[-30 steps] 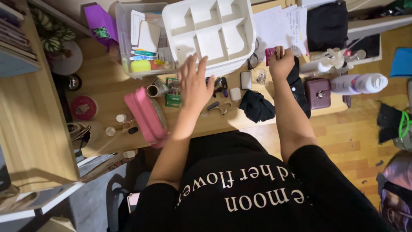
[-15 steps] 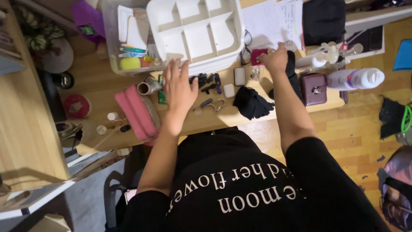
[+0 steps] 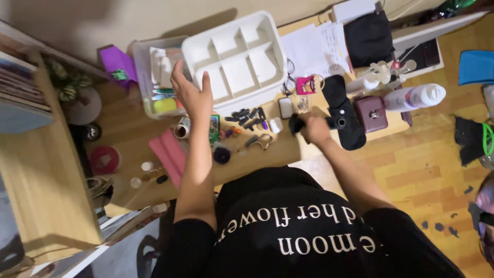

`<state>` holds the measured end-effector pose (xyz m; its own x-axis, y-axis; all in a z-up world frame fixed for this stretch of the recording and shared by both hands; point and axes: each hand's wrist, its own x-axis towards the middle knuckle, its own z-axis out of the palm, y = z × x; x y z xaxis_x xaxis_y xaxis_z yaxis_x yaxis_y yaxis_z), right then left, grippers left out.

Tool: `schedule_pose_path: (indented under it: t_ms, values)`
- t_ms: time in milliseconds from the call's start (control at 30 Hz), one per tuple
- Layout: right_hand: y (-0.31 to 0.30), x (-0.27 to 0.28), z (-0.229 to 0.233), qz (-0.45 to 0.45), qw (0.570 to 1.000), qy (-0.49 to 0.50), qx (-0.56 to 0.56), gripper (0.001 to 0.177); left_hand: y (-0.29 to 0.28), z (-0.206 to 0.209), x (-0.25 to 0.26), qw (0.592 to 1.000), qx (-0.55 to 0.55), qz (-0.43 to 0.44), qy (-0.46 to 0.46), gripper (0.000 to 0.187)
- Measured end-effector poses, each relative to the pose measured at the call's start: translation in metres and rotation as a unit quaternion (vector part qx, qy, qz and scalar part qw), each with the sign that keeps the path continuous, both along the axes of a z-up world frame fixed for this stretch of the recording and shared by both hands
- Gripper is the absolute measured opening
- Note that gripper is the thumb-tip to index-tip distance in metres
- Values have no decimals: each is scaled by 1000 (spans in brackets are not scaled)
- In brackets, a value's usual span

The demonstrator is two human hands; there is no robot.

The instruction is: The person empties a white plastic organizer by removing small items such as clips, a tape roll, and a small pouch, then wipes the organizer's compartments and exterior with a black cloth. The person handles the organizer multiple times, turning it over to clean different sides.

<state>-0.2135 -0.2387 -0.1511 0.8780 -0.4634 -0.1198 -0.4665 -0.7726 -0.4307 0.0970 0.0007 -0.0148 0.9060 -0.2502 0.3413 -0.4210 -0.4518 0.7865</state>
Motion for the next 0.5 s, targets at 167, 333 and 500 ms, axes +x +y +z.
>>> schedule_pose_path:
  t_ms: [167, 333, 500]
  values:
    - [-43, 38, 104, -56, 961, -255, 88, 37, -23, -56, 53, 919, -171, -12, 356, 63]
    - [-57, 80, 148, -174, 910, -298, 230, 32, -29, -78, 31, 886, -253, -45, 385, 62]
    - [-72, 94, 154, -202, 827, -419, 317, 36, -25, -63, -13, 870, -331, -89, 355, 70]
